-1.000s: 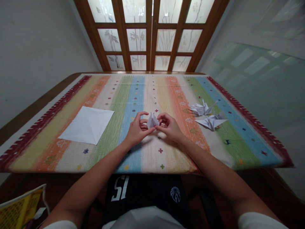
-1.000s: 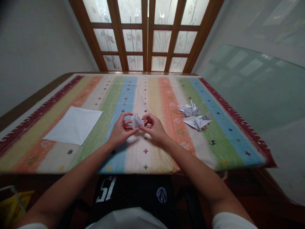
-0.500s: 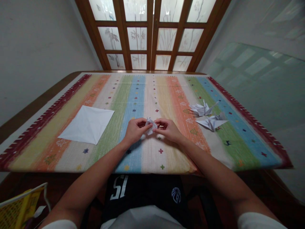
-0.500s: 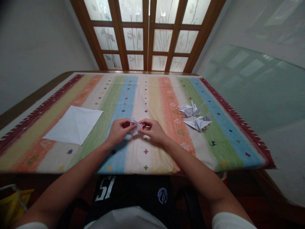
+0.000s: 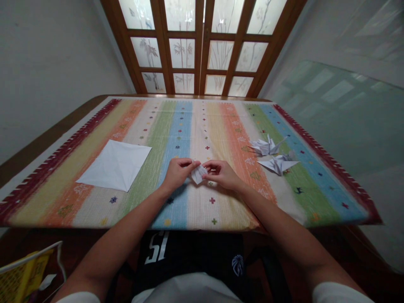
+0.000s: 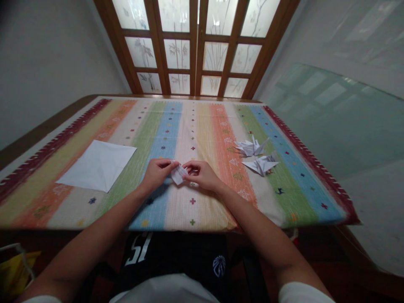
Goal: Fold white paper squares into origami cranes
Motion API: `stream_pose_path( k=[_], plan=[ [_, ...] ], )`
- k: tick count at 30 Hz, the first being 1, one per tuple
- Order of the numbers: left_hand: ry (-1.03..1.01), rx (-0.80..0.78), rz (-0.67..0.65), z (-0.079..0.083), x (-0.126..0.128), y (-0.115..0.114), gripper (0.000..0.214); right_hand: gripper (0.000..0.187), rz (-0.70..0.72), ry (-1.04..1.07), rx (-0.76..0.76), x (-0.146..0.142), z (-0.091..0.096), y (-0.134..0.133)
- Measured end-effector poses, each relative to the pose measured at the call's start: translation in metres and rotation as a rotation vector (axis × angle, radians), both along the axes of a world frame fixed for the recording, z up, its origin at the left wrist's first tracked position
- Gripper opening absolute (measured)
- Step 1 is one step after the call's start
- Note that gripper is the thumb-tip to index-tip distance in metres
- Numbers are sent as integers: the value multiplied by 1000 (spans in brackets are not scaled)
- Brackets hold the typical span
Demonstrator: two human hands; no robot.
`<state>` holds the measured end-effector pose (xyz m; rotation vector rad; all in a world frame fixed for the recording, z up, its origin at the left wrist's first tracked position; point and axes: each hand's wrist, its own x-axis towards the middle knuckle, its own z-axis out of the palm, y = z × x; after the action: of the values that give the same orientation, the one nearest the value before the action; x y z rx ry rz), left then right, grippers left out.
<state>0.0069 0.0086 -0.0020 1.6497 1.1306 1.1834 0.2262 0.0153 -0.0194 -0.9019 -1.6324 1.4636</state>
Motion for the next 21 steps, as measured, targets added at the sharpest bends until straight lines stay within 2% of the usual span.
stream_pose_path(
  k=[6,8,11,13,16,18,21],
  plan=[
    [-57,-24,14,-1,-1,0,38,37,4,-15,10,-2,2,-3],
    [-141,-94,11,-2,2,0,36,36,-33,-5,34,-2,3,-2],
    [-240,-170,14,-5,5,-2,48,37,-149,4,82,0,2,1],
    [-190,-140,-4,-7,6,-4,47,37,-234,0,109,0,1,2],
    [-18,18,-28,-9,7,-6,35,36,-292,-14,129,-1,1,3],
    [68,117,-13,-9,6,-6,23,38,-284,-14,119,-2,1,2],
    [120,150,-9,-7,6,-5,14,40,-212,24,78,-4,4,0]
  ],
)
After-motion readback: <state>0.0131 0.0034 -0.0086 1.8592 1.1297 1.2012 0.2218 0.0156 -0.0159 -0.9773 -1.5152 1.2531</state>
